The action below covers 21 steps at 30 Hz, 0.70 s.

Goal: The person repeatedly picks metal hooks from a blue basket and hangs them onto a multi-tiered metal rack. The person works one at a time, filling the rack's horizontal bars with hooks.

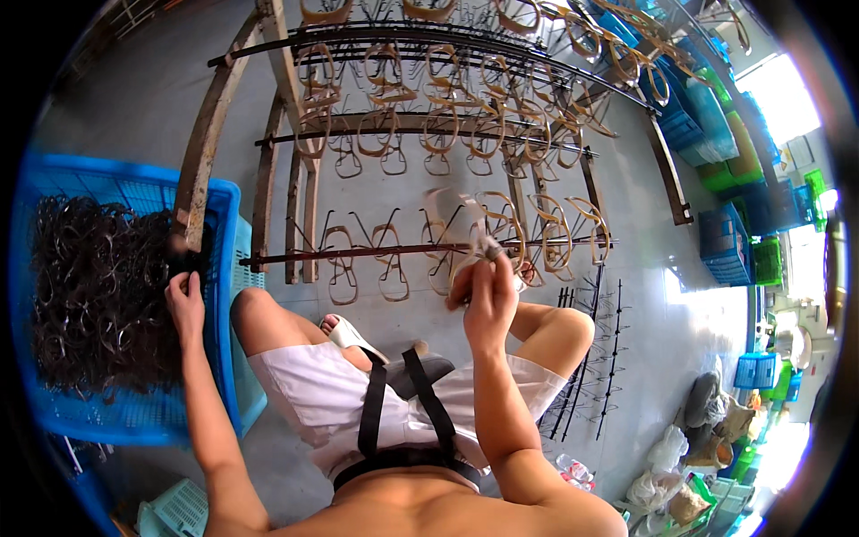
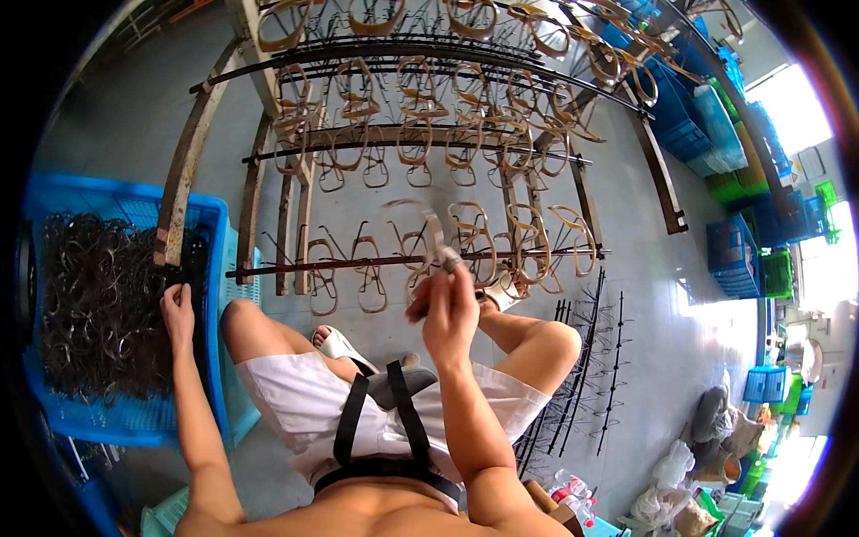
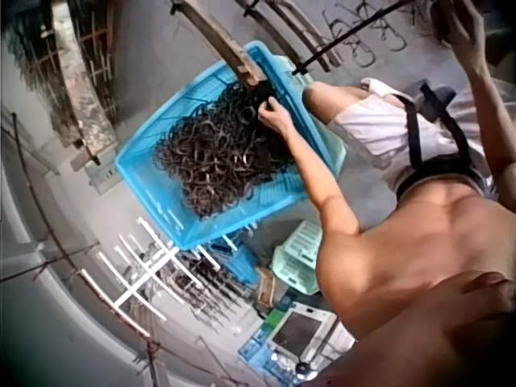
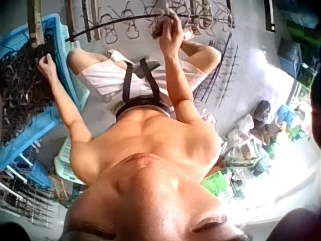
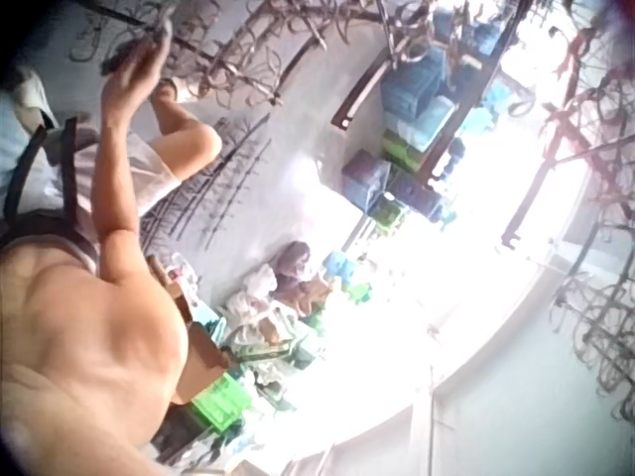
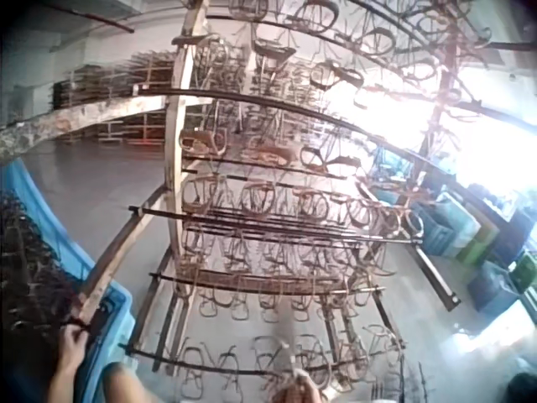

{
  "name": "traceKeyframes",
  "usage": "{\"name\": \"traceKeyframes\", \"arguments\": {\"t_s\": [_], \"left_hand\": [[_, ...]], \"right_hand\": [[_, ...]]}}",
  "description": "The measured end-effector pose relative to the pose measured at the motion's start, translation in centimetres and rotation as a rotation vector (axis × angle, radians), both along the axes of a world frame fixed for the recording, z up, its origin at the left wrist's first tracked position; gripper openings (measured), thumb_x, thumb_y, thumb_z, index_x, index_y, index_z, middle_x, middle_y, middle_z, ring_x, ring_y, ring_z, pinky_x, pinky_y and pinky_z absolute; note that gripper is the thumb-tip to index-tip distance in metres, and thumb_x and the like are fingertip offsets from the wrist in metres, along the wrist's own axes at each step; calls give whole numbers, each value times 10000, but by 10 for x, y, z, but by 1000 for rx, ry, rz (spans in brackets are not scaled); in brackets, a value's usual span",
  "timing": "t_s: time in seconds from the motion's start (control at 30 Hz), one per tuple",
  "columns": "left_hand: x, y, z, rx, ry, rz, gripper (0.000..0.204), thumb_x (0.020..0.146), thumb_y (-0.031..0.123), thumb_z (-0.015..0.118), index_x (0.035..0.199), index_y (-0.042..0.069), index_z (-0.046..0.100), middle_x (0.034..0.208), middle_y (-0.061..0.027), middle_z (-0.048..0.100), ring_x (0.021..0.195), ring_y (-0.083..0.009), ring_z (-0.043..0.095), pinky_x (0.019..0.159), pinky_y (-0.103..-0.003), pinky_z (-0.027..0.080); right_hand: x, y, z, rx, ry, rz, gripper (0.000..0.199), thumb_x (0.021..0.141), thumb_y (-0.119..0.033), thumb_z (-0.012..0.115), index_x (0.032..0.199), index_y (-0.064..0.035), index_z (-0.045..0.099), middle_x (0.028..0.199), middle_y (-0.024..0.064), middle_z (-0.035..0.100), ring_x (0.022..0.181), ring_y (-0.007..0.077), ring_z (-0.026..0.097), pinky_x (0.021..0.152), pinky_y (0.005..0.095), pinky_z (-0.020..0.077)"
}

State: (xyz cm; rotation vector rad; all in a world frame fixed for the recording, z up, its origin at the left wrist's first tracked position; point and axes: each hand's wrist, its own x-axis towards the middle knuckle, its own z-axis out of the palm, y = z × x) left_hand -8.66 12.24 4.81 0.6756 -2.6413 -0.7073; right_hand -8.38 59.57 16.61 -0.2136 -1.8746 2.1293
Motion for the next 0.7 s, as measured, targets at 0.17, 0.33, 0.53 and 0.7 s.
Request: {"name": "traceKeyframes", "arguments": {"t_s": [0.17, 0.33, 0.53, 0.7], "left_hand": [[-7, -92, -112, -301, -411, 114, 526, 824, 476, 560, 1160, 72, 543, 1046, -222, 600, 995, -408, 556, 873, -498, 415], [-35, -85, -108, -381, -659, -37, 508, 827, 471, 528, 1097, 43, 575, 1042, -228, 609, 983, -411, 565, 841, -496, 429], [-34, -89, -43, 179, -286, 218, 430, 852, 406, 505, 979, 7, 602, 986, -158, 636, 897, -320, 591, 746, -431, 440], [26, -29, 49, 382, 47, 169, 347, 878, 301, 508, 962, -21, 607, 1008, -139, 607, 931, -269, 545, 831, -384, 410]], "right_hand": [[-21, 4, -44, 512, -125, -328, 145, 946, -157, 470, 930, -34, 545, 581, 37, 571, 467, 118, 535, 419, 263, 421], [-22, -1, -44, 610, -241, -404, 210, 907, -97, 488, 1090, -24, 558, 623, 118, 575, 531, 263, 566, 512, 349, 444], [-28, -2, -69, 553, -78, -439, 167, 927, -104, 459, 1020, -2, 552, 597, 23, 495, 482, 103, 437, 457, 263, 375], [-32, -14, -51, -122, -204, -322, 165, 946, -125, 449, 979, 10, 538, 610, -41, 386, 516, 45, 335, 444, 222, 310]]}}
